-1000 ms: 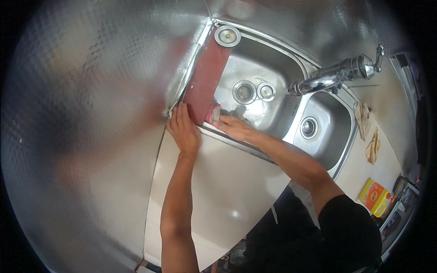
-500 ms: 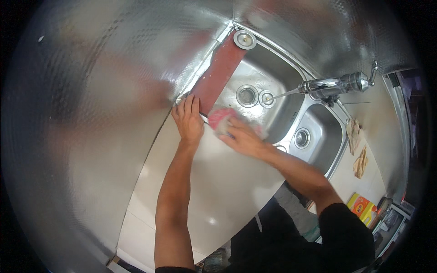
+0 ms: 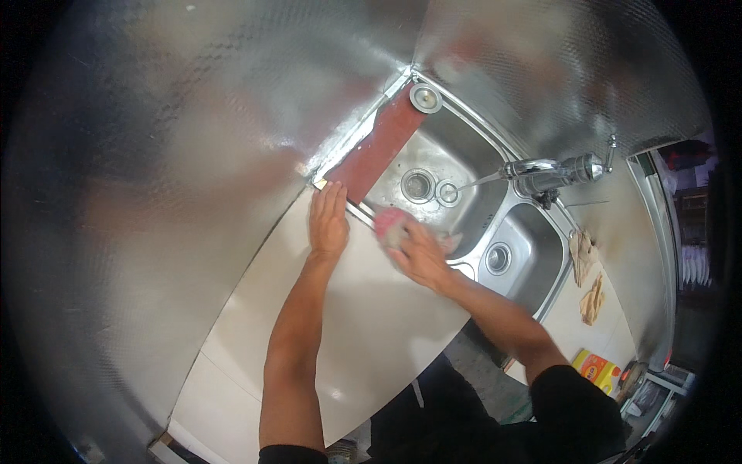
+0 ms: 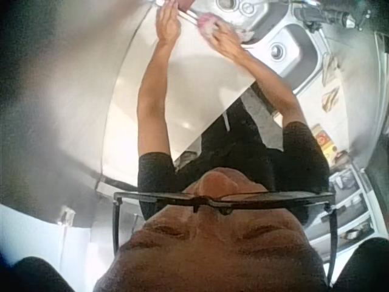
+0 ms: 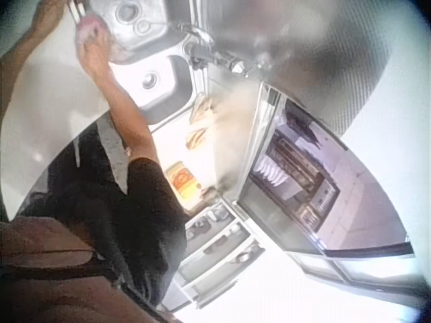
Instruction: The person wipes a white tiled wall and a stainless steel backsplash with a cloth. They then turn on the tap and wash the cloth under running water. Finally, they wipe the sink basin and faucet with the wet cloth.
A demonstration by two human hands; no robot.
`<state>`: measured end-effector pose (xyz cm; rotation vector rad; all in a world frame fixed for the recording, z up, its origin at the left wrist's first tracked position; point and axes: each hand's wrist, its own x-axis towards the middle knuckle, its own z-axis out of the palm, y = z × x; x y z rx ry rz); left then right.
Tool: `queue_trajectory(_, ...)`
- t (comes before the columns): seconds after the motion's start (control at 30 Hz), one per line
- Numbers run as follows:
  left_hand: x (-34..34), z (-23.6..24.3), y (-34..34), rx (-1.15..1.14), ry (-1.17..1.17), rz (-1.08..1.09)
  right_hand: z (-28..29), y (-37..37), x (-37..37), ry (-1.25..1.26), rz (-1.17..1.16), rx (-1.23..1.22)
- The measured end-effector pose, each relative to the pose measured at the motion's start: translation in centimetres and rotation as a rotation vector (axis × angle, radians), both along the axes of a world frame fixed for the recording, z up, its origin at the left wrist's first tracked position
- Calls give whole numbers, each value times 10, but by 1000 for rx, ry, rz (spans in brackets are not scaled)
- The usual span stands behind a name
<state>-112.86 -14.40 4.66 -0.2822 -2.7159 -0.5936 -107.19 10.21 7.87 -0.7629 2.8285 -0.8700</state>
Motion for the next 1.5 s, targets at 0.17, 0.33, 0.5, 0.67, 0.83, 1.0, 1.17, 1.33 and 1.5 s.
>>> queue_trajectory(0.17, 2, 2, 0, 53, -15, 4, 12, -44, -18, 22, 16, 65)
queue_trajectory(0.33, 3, 4, -1, 48, -32, 27, 23, 2, 13, 73, 62, 103)
queue_trajectory(0.5, -6, 8, 2, 96, 7, 9, 3, -65, -32, 110, 16, 124)
queue_trajectory(0.67, -1, 4, -6, 38, 23, 35, 4, -6, -1, 41, -43, -14)
queue_trajectory(0.83, -1, -1, -5, 89, 37, -15, 28, -17, -16, -100, -279, -282)
queue_trajectory(1.0, -3, -6, 1, 112, 11, -11, 2, -90, -81, 260, -117, -170)
queue_trajectory(1.17, -3, 9, -4, -66, 105, 2, -8, -67, -157, 219, -162, 80)
queue_trajectory(1.33, -10, 7, 14, -53, 48, -41, -7, -32, -229, 354, -589, 2)
queue_trajectory(1.5, -10, 4, 5, -51, 27, -47, -22, -90, -125, 343, -321, -60)
